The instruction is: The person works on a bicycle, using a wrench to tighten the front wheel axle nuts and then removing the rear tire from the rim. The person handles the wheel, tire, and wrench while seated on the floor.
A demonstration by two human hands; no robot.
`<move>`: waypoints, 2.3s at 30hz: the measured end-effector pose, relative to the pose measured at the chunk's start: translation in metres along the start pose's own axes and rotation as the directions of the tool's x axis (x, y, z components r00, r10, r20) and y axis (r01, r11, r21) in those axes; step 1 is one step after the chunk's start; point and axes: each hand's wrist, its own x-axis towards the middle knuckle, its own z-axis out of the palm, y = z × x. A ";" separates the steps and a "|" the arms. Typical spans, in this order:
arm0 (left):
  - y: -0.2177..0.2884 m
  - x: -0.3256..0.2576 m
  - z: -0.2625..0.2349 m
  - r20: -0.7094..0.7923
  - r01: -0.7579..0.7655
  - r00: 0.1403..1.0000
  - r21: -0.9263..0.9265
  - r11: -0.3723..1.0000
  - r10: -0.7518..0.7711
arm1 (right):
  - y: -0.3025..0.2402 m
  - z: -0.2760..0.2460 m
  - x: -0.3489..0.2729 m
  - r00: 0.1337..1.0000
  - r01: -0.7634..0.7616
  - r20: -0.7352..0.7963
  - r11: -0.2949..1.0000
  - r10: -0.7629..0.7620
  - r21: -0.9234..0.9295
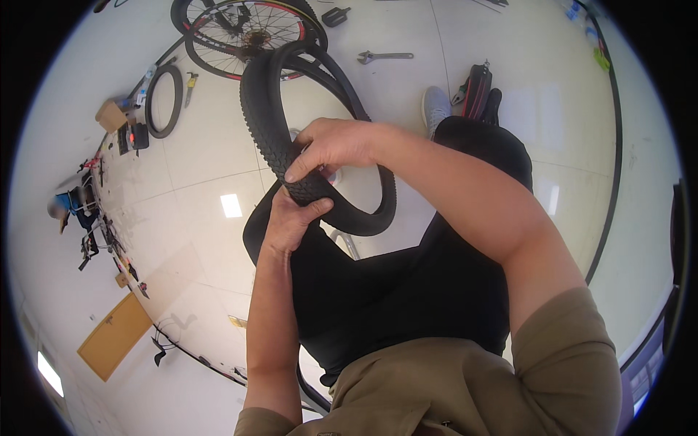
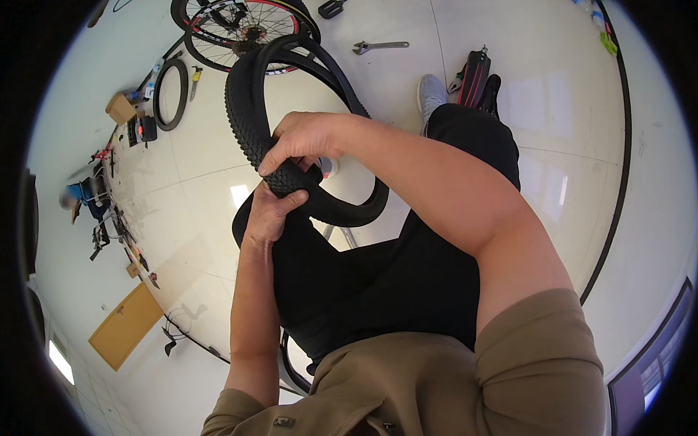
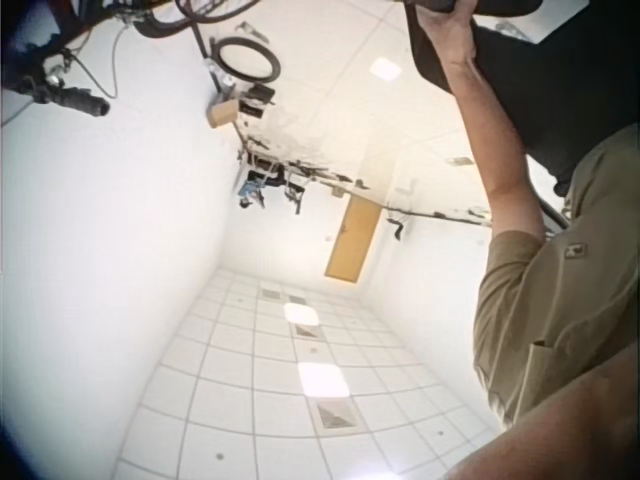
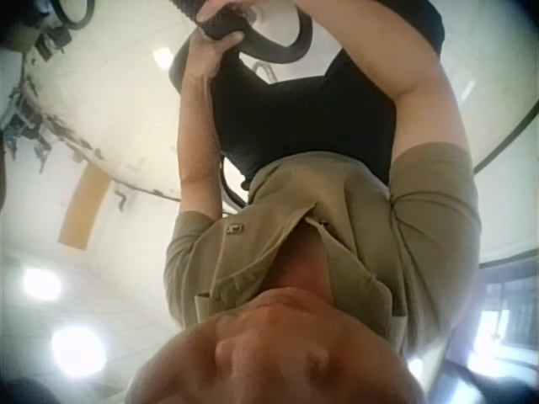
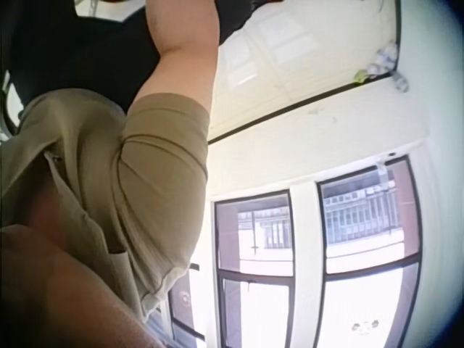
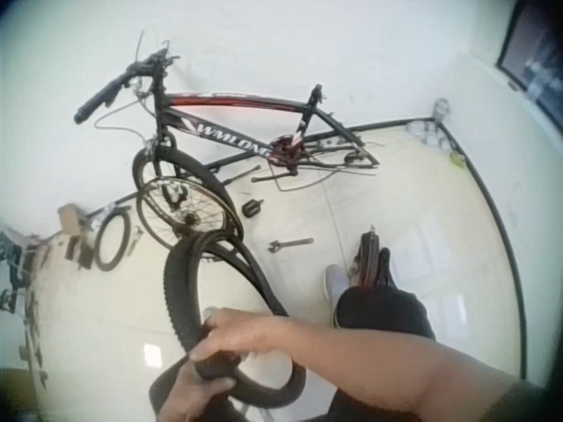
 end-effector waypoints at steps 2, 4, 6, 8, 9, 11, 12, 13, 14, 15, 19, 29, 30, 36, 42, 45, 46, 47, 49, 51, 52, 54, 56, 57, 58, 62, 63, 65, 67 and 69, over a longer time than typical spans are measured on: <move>-0.003 0.000 0.003 0.012 -0.002 1.000 -0.024 1.000 0.002 | 0.005 0.003 0.001 0.993 -0.054 -0.105 0.998 0.051 -0.025; 0.000 0.001 0.001 0.021 -0.007 1.000 -0.027 1.000 0.007 | -0.001 0.007 0.004 0.978 -0.101 -0.193 0.988 0.077 -0.117; 0.000 0.000 0.000 0.051 -0.014 0.999 -0.011 1.000 0.015 | 0.005 0.008 0.008 0.974 -0.097 -0.216 0.988 0.069 -0.121; 0.002 -0.002 0.002 0.068 -0.021 0.997 -0.009 1.000 0.022 | 0.002 0.010 0.006 0.976 -0.104 -0.195 0.993 0.093 -0.048; 0.004 -0.002 0.004 0.067 -0.009 0.998 0.012 1.000 0.008 | 0.005 0.008 0.006 0.977 -0.108 -0.188 0.994 0.104 -0.013; 0.005 -0.001 0.000 0.083 0.048 0.995 0.034 0.998 -0.051 | 0.008 0.006 0.009 0.981 -0.101 -0.165 0.994 0.106 0.038; 0.006 -0.002 -0.001 0.089 0.037 0.995 -0.024 0.999 -0.035 | 0.007 0.006 0.009 0.984 -0.092 -0.150 0.994 0.099 0.054; 0.007 -0.004 -0.003 0.096 0.027 0.995 -0.082 0.996 -0.019 | 0.007 0.006 0.009 0.987 -0.083 -0.136 0.994 0.092 0.071; 0.009 -0.004 -0.004 0.103 0.018 0.995 -0.140 0.990 -0.004 | 0.007 0.006 0.009 0.988 -0.083 -0.127 0.996 0.088 0.041; 0.012 -0.003 -0.012 0.187 0.011 0.982 -0.258 0.966 0.039 | 0.009 0.009 0.008 0.989 -0.087 -0.117 0.996 0.088 0.011; 0.033 0.018 -0.035 0.070 0.029 0.997 -0.571 0.820 0.014 | 0.015 0.017 0.004 0.997 -0.031 -0.077 0.998 0.027 -0.046; 0.037 0.031 -0.068 0.055 -0.003 0.998 -0.493 0.870 0.035 | 0.021 0.036 -0.007 0.991 0.092 -0.056 0.913 -0.125 -0.398; 0.035 0.028 -0.067 0.067 -0.020 0.996 -0.508 0.861 0.063 | 0.022 0.037 -0.008 0.987 0.111 -0.056 0.894 -0.149 -0.433; 0.014 0.020 -0.055 0.057 -0.069 0.991 -0.557 0.828 0.120 | 0.032 0.035 -0.013 0.982 0.104 -0.058 0.773 -0.179 -0.626; -0.003 0.022 -0.034 0.063 0.032 0.998 -0.440 0.897 -0.005 | 0.040 0.022 0.005 0.983 -0.186 -0.147 0.628 0.113 -0.756; 0.000 0.015 -0.029 0.106 0.109 0.991 -0.332 0.937 -0.077 | 0.031 0.015 0.014 0.946 -0.080 -0.322 0.930 -0.043 -0.359; 0.001 0.012 -0.028 0.124 0.137 0.987 -0.266 0.954 -0.107 | 0.024 0.012 0.017 0.926 -0.065 -0.378 0.979 -0.014 -0.196; 0.002 0.008 -0.025 0.130 0.138 0.985 -0.232 0.963 -0.110 | 0.019 0.008 0.015 0.951 -0.097 -0.300 0.995 0.081 -0.038; 0.009 0.002 -0.018 0.130 0.143 0.984 -0.187 0.972 -0.120 | 0.023 0.016 0.015 0.920 -0.056 -0.377 0.988 0.108 0.147; 0.007 0.000 -0.020 0.121 0.120 0.987 -0.118 0.986 -0.105 | 0.031 0.018 0.020 0.899 -0.026 -0.417 0.966 0.136 0.258; 0.001 0.001 -0.023 0.117 0.094 0.989 -0.072 0.993 -0.086 | 0.038 0.017 0.025 0.894 -0.023 -0.425 0.960 0.145 0.279; 0.001 0.001 -0.025 0.053 0.051 0.997 -0.074 0.996 -0.048 | 0.044 0.015 0.029 0.889 -0.007 -0.437 0.958 0.136 0.285; 0.016 0.000 -0.021 -0.067 0.009 0.998 -0.168 0.986 -0.021 | 0.042 0.017 0.027 0.886 0.017 -0.452 0.967 0.103 0.253; 0.019 0.005 -0.029 -0.103 -0.053 0.994 -0.274 0.960 0.025 | 0.044 0.017 0.026 0.890 0.008 -0.444 0.969 0.105 0.246; 0.036 0.009 -0.029 -0.047 -0.080 0.997 -0.373 0.925 0.067 | 0.045 0.014 0.027 0.893 0.001 -0.437 0.971 0.107 0.240; 0.046 0.033 -0.050 -0.120 -0.069 0.992 -0.364 0.929 0.026 | 0.043 0.020 0.026 0.889 -0.053 -0.430 0.969 0.156 0.241; 0.046 0.036 -0.050 -0.122 -0.063 0.992 -0.322 0.945 0.024 | 0.044 0.019 0.026 0.895 -0.062 -0.418 0.971 0.156 0.230; 0.050 0.037 -0.057 -0.058 -0.028 0.998 -0.323 0.946 0.010 | 0.045 0.016 0.027 0.906 -0.078 -0.392 0.975 0.156 0.208; 0.050 0.038 -0.058 -0.019 -0.011 1.000 -0.321 0.947 0.005 | 0.048 0.013 0.028 0.899 -0.075 -0.418 0.987 0.128 0.141; 0.050 0.037 -0.058 -0.015 -0.011 1.000 -0.315 0.949 0.007 | 0.047 0.013 0.028 0.889 -0.027 -0.453 0.996 0.062 0.084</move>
